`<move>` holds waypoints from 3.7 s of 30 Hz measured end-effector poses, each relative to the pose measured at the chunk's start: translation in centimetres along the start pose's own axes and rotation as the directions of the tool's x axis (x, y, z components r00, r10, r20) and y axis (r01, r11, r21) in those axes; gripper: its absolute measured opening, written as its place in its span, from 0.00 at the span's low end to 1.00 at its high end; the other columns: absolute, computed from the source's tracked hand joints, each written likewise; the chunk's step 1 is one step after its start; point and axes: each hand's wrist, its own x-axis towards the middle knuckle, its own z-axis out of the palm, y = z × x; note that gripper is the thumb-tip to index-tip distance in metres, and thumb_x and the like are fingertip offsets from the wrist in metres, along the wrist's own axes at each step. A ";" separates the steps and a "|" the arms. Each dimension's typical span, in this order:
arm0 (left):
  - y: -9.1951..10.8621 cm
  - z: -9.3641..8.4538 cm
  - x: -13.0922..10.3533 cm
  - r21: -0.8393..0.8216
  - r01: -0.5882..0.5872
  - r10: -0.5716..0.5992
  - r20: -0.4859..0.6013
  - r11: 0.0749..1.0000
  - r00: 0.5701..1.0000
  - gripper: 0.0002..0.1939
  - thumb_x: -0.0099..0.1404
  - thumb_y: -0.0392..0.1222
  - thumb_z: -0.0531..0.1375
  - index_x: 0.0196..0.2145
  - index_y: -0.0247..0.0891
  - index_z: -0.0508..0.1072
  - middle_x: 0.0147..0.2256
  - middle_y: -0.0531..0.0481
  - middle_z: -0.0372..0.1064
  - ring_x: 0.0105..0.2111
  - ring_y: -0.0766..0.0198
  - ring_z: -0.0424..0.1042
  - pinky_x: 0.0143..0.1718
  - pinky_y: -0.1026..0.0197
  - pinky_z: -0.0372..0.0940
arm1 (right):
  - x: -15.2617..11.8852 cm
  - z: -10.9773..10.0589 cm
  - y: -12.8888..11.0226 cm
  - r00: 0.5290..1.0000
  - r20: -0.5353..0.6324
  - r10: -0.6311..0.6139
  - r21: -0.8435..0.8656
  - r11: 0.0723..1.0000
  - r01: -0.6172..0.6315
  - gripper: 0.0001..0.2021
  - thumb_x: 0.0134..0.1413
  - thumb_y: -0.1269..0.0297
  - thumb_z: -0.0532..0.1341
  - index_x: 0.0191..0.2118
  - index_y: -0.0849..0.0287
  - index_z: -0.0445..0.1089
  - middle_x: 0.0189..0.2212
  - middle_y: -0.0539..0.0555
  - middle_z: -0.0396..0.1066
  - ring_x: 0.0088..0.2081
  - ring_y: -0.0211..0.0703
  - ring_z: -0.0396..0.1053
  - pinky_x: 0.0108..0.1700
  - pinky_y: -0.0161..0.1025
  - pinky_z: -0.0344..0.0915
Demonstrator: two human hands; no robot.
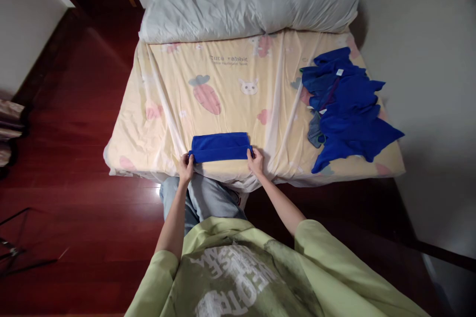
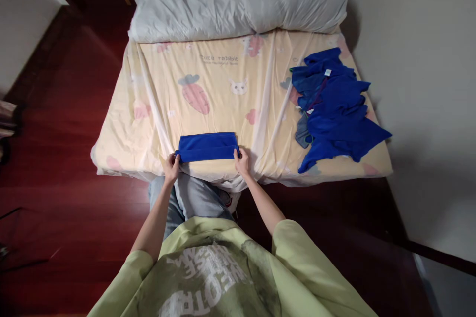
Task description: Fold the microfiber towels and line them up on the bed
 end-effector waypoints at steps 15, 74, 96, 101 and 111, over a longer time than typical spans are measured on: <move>2.0 0.2 -0.7 0.068 -0.219 0.224 -0.067 0.973 0.972 0.09 0.68 0.47 0.61 0.36 0.42 0.80 0.51 0.39 0.71 0.55 0.49 0.69 0.56 0.46 0.68 | -0.1 -0.5 -0.5 0.916 0.058 -0.396 -0.239 0.886 0.398 0.15 0.69 0.65 0.54 0.44 0.53 0.79 0.48 0.60 0.77 0.52 0.52 0.74 0.59 0.54 0.69; 7.8 -0.1 9.2 0.475 -0.699 0.267 0.690 0.535 0.673 0.21 0.69 0.34 0.55 0.58 0.37 0.74 0.58 0.32 0.71 0.59 0.43 0.69 0.58 0.43 0.65 | 6.9 -2.3 -4.7 0.742 0.594 -0.309 -0.459 0.628 0.629 0.19 0.65 0.66 0.56 0.58 0.56 0.74 0.55 0.65 0.74 0.57 0.61 0.70 0.60 0.57 0.66; 3.7 -9.9 6.6 0.088 -0.208 0.223 -0.239 0.974 0.945 0.27 0.72 0.45 0.59 0.65 0.41 0.62 0.58 0.34 0.67 0.60 0.47 0.69 0.58 0.41 0.69 | 22.2 33.8 -33.9 -0.226 0.887 -0.402 0.225 -0.051 0.973 0.02 0.60 0.70 0.64 0.35 0.59 0.71 0.34 0.56 0.72 0.46 0.51 0.69 0.49 0.47 0.61; 6.1 -7.2 10.7 -0.179 -0.065 0.033 -0.181 0.982 0.983 0.41 0.65 0.56 0.68 0.68 0.42 0.59 0.64 0.32 0.63 0.64 0.42 0.67 0.63 0.37 0.64 | 24.1 37.9 -38.2 -0.204 0.911 -0.358 0.231 0.036 0.972 0.16 0.71 0.60 0.57 0.33 0.62 0.72 0.31 0.50 0.69 0.47 0.47 0.73 0.48 0.45 0.64; 7.6 -13.0 12.8 -0.093 -0.058 0.056 -0.030 0.994 0.998 0.23 0.58 0.43 0.68 0.50 0.39 0.72 0.38 0.48 0.76 0.36 0.54 0.76 0.41 0.51 0.72 | 27.4 41.1 -41.1 0.207 0.847 -0.489 -0.028 0.347 0.937 0.29 0.73 0.60 0.39 0.31 0.71 0.70 0.32 0.48 0.64 0.40 0.35 0.75 0.39 0.31 0.63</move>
